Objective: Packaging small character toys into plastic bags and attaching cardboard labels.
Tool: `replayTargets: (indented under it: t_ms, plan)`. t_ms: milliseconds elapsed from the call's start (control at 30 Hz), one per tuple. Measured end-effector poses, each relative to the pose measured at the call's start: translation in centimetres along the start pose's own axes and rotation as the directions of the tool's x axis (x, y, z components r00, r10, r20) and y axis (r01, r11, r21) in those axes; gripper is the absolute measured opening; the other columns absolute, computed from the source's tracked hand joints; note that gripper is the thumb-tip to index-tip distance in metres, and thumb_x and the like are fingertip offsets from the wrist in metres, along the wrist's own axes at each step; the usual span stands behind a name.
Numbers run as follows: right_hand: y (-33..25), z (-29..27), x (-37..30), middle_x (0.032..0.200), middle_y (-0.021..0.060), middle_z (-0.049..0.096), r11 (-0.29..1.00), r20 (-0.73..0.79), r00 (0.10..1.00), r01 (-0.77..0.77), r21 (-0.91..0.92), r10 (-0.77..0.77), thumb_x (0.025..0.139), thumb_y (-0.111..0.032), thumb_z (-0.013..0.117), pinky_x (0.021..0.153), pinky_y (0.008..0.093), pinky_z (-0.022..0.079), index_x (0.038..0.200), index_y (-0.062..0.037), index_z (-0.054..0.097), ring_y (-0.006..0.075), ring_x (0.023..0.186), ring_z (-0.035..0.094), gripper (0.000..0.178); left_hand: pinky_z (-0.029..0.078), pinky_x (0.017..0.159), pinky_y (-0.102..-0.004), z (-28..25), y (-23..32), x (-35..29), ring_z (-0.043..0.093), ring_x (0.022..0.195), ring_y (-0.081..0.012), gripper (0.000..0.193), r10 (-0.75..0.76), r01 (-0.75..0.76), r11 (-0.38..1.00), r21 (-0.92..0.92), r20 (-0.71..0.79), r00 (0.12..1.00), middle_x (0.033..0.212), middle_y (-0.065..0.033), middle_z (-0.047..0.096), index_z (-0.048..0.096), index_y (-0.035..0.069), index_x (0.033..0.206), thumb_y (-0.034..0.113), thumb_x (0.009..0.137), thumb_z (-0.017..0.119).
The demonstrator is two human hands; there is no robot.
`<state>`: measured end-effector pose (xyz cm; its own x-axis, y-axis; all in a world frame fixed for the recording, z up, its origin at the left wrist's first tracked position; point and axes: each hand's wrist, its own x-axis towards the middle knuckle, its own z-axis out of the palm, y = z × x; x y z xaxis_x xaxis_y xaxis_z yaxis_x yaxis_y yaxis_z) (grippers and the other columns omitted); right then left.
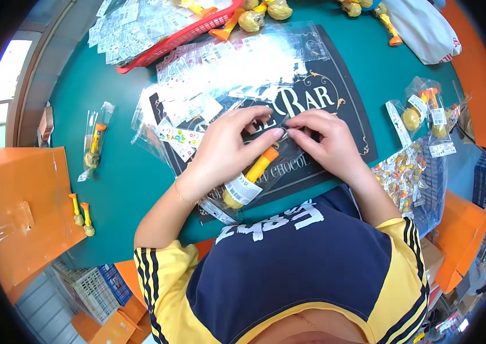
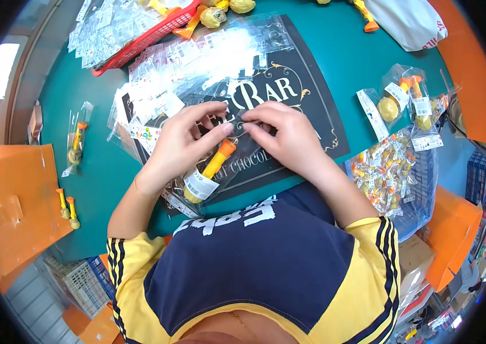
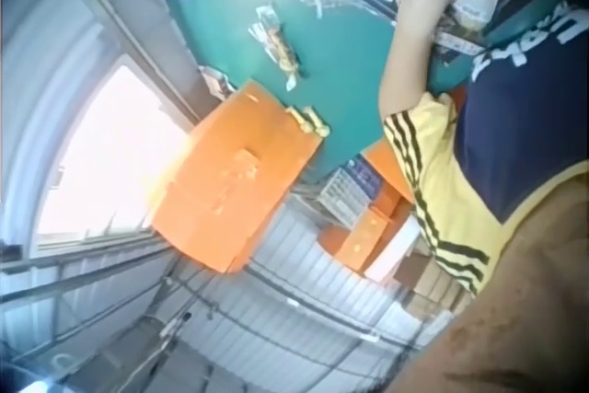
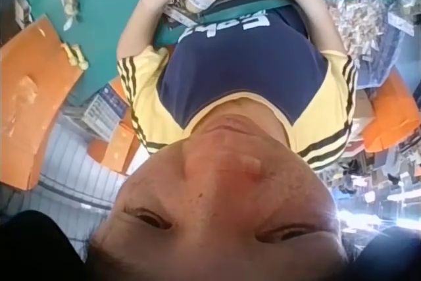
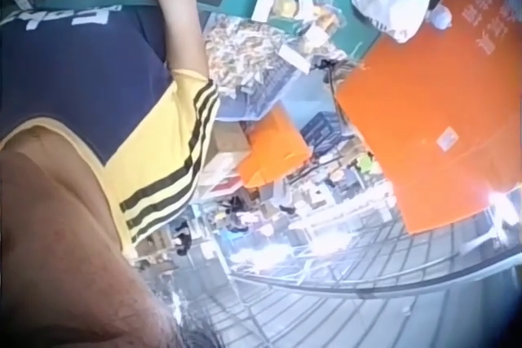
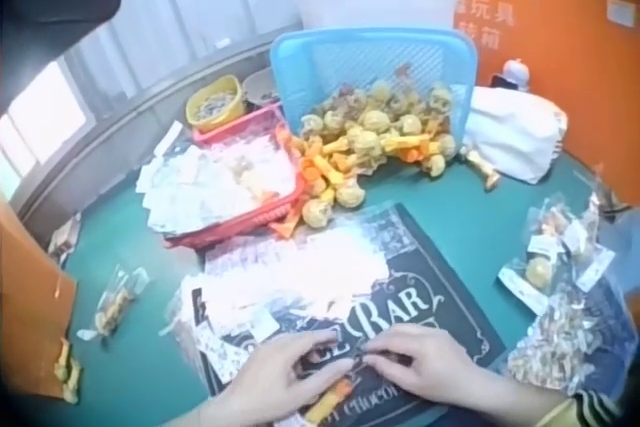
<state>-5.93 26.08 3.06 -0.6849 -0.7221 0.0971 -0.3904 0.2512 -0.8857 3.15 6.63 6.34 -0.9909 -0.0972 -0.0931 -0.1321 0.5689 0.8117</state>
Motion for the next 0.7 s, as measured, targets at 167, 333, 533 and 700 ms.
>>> replayTargets:
  t_ms: [167, 333, 533, 700]
  plan:
    - [0.1, 1.2, 0.5, 0.091, 0.0093, 0.067, 0.978, -0.098, 0.990, 0.076, -0.196, -0.097, 0.082, -0.009, 0.069, 0.067, 0.0305, 0.052, 0.096, -0.0029, 0.070, 0.0229, 0.078, 0.065, 0.015, 0.048, 0.062, -0.0211, 1.2, -1.9, 1.9, 0.059, 0.072, -0.0060, 0.024, -0.221, 0.290, 0.929, -0.230, 0.282, 0.934, 0.086, -0.0044, 0.069, 0.067, -0.001, 0.108, 0.017, 0.091, 0.064]
    - [0.2, 1.8, 0.4, 0.091, 0.0082, 0.068, 0.925, -0.098, 0.971, 0.175, -0.338, -0.220, 0.080, -0.009, 0.069, 0.070, 0.0340, 0.051, 0.094, -0.0057, 0.070, 0.0254, 0.081, 0.065, 0.014, 0.051, 0.073, -0.0234, 2.1, -2.9, 0.9, 0.065, 0.081, -0.0103, 0.021, -0.095, 0.134, 0.953, -0.271, 0.152, 0.984, 0.088, -0.0078, 0.069, 0.067, -0.001, 0.108, 0.011, 0.091, 0.061]
    - [-0.4, 1.9, 0.1, 0.085, 0.0079, 0.065, 0.922, -0.070, 0.984, 0.125, -0.366, -0.161, 0.080, -0.007, 0.067, 0.065, 0.0316, 0.049, 0.088, -0.0047, 0.066, 0.0237, 0.074, 0.064, 0.009, 0.048, 0.063, -0.0337, 2.2, -2.4, 0.7, 0.060, 0.066, -0.0262, 0.014, 0.148, -0.144, 0.988, -0.063, 0.055, 0.987, 0.073, -0.0117, 0.061, 0.066, 0.002, 0.093, 0.013, 0.085, 0.063]
    - [0.6, -0.2, -0.2, 0.083, 0.0097, 0.062, 0.961, -0.281, 0.958, -0.017, -0.277, -0.064, 0.083, -0.004, 0.063, 0.062, 0.0279, 0.047, 0.089, -0.0005, 0.063, 0.0194, 0.069, 0.061, 0.007, 0.049, 0.059, -0.0277, 2.7, -3.5, 0.4, 0.062, 0.067, -0.0140, 0.012, 0.045, -0.016, 0.961, -0.276, 0.099, 0.994, 0.080, -0.0082, 0.061, 0.062, 0.001, 0.095, 0.012, 0.090, 0.059]
